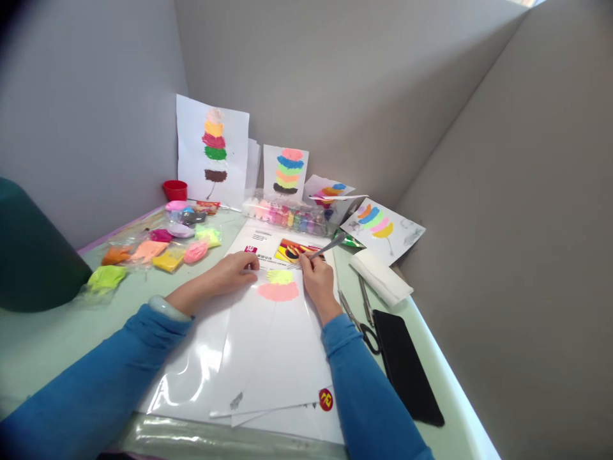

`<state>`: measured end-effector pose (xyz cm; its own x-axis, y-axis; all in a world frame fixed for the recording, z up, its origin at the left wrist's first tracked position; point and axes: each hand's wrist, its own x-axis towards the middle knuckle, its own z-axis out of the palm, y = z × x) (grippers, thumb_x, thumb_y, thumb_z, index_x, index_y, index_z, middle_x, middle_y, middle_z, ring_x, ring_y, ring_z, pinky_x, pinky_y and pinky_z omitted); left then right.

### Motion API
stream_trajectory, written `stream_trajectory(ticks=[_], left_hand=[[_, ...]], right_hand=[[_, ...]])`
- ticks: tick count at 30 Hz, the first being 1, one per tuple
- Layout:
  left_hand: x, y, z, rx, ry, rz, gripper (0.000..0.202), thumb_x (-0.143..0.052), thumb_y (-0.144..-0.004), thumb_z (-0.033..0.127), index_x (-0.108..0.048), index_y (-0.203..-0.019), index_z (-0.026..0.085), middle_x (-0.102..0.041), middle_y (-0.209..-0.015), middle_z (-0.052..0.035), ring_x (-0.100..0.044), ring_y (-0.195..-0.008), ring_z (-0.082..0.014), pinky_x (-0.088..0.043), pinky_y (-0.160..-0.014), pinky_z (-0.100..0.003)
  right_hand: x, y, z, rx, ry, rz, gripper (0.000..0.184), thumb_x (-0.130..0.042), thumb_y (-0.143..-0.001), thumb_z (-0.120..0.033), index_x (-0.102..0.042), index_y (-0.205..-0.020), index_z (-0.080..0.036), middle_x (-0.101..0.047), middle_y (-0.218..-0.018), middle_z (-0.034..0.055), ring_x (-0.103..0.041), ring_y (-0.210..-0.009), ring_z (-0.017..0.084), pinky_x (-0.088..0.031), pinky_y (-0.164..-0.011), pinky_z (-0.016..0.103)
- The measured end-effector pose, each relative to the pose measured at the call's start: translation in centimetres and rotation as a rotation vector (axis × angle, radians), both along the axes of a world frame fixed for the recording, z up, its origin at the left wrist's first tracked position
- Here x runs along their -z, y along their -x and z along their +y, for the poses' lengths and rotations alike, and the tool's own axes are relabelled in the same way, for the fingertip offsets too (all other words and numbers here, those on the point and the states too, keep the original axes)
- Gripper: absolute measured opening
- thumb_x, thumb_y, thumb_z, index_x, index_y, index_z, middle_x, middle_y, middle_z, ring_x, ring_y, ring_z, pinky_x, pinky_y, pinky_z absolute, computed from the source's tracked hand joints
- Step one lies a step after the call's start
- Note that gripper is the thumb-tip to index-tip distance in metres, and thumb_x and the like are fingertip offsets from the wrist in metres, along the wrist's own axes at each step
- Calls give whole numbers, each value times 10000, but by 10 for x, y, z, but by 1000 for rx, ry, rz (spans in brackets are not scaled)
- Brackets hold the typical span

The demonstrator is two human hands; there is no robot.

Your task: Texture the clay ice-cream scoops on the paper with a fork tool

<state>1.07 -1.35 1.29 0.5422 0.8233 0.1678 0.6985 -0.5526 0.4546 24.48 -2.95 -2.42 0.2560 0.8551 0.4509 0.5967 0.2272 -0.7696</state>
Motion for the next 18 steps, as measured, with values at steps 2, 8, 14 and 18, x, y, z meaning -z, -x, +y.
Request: stream_trajectory(ticks=[2, 8, 14, 18], left_hand=[[5, 3, 4, -42, -48, -19, 175, -492, -708, 210, -584, -857, 205, -636, -871, -40, -566, -790, -197, -414, -684, -301], [7, 8, 7, -112, -131, 25, 225, -472, -736, 191, -612, -911, 211, -651, -903, -62, -579, -884, -224, -429, -760, -321], [9, 7, 5, -163, -117, 36, 275, -446, -754, 178, -599, -982, 186, -649, -1000, -90, -585, -936, -234, -445, -804, -328], [11, 7, 6, -157, -95, 46, 306, -440, -769, 179, -591, -1035, 182, -641, -1101, -88, -582, -1002, -240, -441, -858, -336]], right_hand=[[0, 1, 0, -24, 12, 22, 335, -494, -820, -479, -667, -846, -193, -661, -666, 22, -598, -631, 172, -429, -617, 275], [-1, 6, -2, -113, 22, 2, 324, -509, -813, -464, -649, -699, -195, -676, -724, 35, -602, -701, 175, -425, -669, 282], [-6, 7, -5, -67, 18, 43, 319, -492, -821, -458, -658, -779, -190, -606, -561, 2, -573, -578, 158, -420, -609, 273], [-8, 8, -6, -8, -24, 185, 313, -524, -801, -466, -635, -807, -173, -551, -535, -23, -511, -511, 125, -384, -519, 248]])
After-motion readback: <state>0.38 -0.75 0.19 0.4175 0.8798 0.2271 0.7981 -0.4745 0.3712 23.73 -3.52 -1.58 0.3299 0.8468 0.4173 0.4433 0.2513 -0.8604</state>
